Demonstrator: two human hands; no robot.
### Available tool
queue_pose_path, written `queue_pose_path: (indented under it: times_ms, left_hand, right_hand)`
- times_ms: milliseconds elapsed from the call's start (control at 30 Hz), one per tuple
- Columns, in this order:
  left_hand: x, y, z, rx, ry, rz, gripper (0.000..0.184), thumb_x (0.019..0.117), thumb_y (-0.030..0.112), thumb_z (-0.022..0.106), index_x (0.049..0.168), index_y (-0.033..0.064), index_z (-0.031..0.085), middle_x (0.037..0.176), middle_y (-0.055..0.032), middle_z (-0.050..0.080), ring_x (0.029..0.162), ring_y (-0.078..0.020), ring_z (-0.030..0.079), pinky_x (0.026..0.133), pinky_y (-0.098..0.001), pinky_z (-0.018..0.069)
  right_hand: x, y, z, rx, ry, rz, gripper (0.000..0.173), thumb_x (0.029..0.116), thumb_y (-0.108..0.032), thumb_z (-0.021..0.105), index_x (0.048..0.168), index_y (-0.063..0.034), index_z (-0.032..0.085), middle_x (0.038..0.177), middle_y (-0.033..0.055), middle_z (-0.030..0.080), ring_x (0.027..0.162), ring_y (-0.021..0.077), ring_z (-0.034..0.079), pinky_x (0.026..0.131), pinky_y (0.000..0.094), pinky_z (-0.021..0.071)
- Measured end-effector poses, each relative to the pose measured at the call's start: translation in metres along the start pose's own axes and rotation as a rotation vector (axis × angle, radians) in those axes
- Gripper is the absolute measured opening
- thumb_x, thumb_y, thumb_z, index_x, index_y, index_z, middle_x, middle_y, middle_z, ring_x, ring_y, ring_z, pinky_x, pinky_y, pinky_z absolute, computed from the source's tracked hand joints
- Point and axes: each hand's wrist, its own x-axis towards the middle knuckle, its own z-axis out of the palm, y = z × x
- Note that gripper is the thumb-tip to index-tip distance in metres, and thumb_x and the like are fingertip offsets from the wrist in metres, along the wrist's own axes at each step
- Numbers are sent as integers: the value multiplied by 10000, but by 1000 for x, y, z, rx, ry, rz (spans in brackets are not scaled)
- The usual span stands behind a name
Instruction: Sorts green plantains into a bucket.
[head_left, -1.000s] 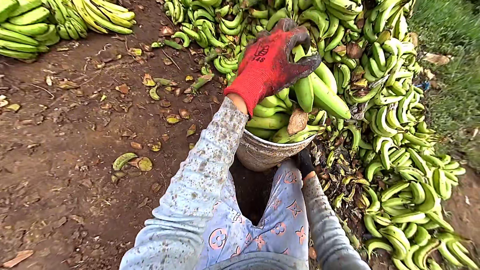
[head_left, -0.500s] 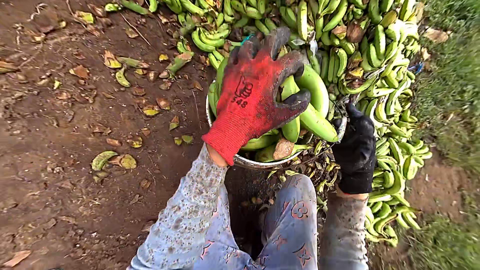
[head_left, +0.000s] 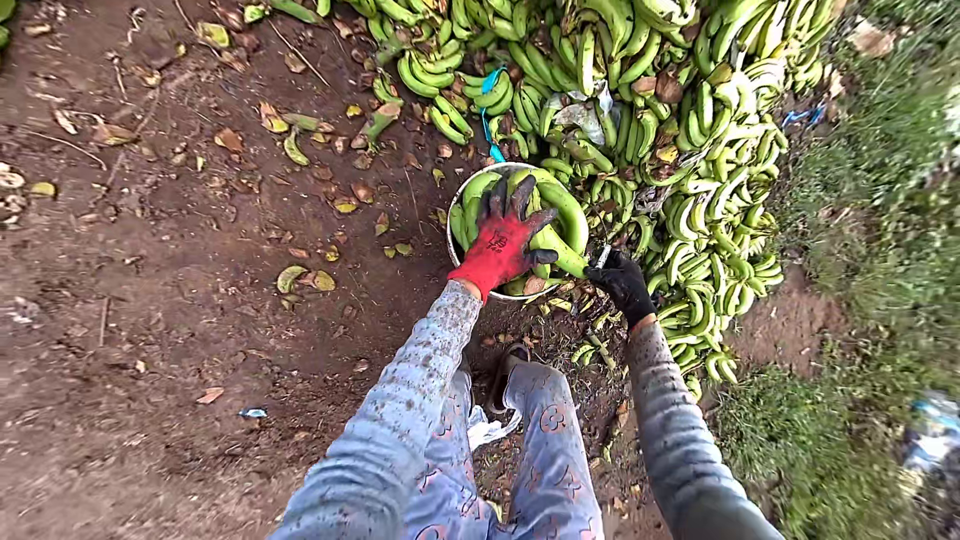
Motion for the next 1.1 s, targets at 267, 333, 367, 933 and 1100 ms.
queue_pose_path:
  times_ms: [267, 333, 367, 933, 1100]
  left_hand:
    - [9, 12, -22, 6, -292, -120, 753, 912, 530, 711, 1575, 415, 375, 1742, -92, -13, 1555, -506, -36, 1181, -739, 138]
    - [16, 5, -39, 12, -340, -89, 680, 984, 434, 655, 1591, 406, 349, 1738, -76, 80, 1549, -507, 79, 1134, -726, 283]
    - [19, 2, -48, 15, -332, -76, 617, 1009, 391, 630, 1577, 388, 389, 1723, -55, 177, 1536, -491, 177, 1098, -705, 357]
    - [75, 9, -69, 21, -622, -313, 617, 893, 258, 767, 1469, 309, 553, 1562, -191, 447, 1313, -534, 493, 882, -682, 526]
    - [82, -9, -69, -112, -578, -286, 687, 866, 231, 791, 1497, 218, 521, 1452, -210, 549, 1359, -481, 482, 970, -664, 499]
  right_hand:
    - [-29, -93, 75, -51, 134, 151, 402, 959, -149, 688, 1323, -7, 592, 1219, 241, 652, 1063, 344, 674, 915, 530, 568]
    - [-34, -96, 85, 105, 167, 152, 379, 994, -242, 672, 1287, -12, 596, 1080, 183, 657, 866, 254, 656, 775, 443, 574]
    - [-34, -97, 87, 183, 158, 149, 425, 984, -288, 697, 1292, -17, 588, 1034, 163, 661, 797, 224, 650, 729, 411, 578]
    - [-34, -147, 105, -310, 72, 226, 435, 944, -330, 738, 1248, -34, 641, 1064, 222, 701, 927, 378, 690, 847, 591, 554]
    - [-13, -171, 96, -204, 66, 257, 596, 815, -227, 884, 1297, 14, 628, 1220, 255, 665, 1127, 372, 643, 979, 535, 523]
